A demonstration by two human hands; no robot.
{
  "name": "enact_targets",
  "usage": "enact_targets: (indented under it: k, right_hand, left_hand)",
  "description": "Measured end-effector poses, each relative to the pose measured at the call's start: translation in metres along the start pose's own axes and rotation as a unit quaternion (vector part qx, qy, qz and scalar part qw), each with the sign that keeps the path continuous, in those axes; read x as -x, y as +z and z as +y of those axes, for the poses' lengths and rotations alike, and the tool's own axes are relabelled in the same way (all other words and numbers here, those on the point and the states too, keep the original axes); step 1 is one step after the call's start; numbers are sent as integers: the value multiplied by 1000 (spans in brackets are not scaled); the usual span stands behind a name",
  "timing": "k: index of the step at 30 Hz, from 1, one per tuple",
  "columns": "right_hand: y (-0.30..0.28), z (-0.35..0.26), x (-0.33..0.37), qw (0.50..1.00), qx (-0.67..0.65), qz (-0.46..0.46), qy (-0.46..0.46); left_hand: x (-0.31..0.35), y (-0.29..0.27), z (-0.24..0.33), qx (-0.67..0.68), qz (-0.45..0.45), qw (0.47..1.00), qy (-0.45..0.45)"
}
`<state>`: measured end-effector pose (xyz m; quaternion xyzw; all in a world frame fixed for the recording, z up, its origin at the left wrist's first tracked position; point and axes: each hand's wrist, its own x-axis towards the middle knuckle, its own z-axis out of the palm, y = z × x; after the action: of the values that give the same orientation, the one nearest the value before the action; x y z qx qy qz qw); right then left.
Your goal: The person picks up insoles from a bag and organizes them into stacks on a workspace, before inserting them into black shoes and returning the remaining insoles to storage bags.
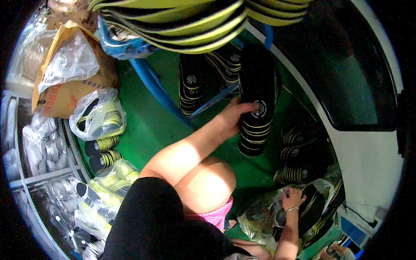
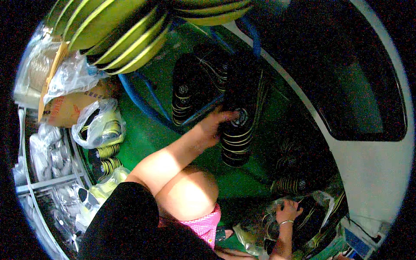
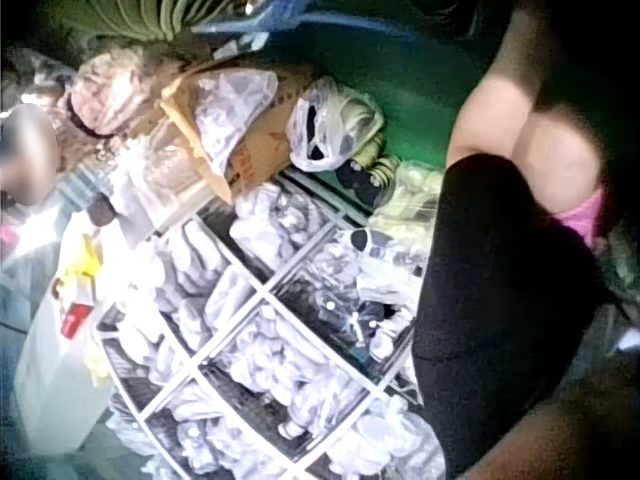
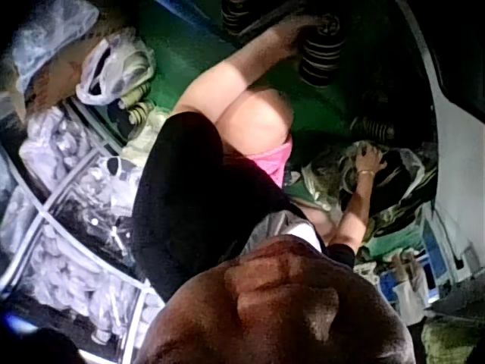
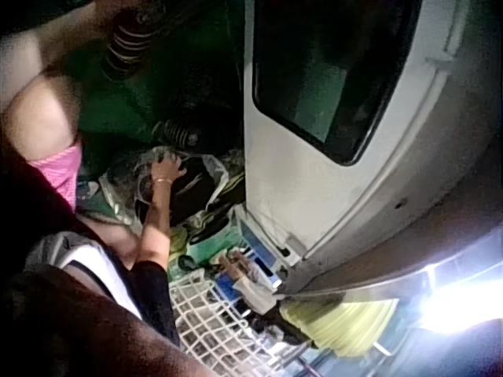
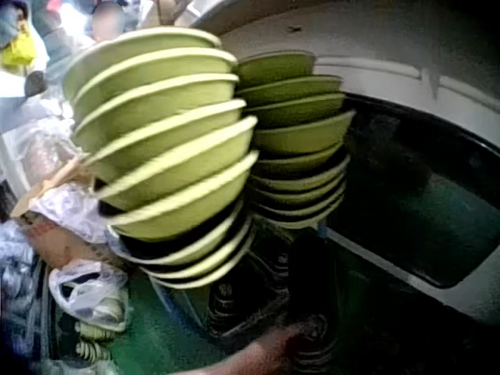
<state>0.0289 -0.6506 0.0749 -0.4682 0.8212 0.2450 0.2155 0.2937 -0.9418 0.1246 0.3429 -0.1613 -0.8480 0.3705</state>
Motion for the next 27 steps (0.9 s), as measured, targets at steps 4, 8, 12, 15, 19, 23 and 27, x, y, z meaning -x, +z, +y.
enact_targets:
  k: [4, 8, 12, 15, 19, 23, 27]
  right_hand:
    - [-13, -10, 9, 1000, -27, 8, 5]
    - [-13, -10, 5, 999, -43, 10, 4]
    - [-2, -2, 2, 998, -50, 26, -7]
    - [-16, 7, 3, 989, -148, -3, -5]
    - [-54, 8, 0, 924, -372, 70, -44]
    - [-127, -80, 9, 761, -629, 96, -126]
    - [-146, -136, -1, 476, -879, -21, -9]
  left_hand:
    - [-5, -19, -9, 21, 67, 996, -46]
    - [0, -28, -3, 17, 59, 998, 11]
    - [9, -25, 4, -15, 74, 997, 32]
    - [19, -26, 7, -95, 50, 993, 47]
    - [19, -19, 8, -212, -101, 969, 72]
    - [17, 13, -13, -255, -170, 951, -43]
    - [23, 34, -44, -196, -204, 956, -78]
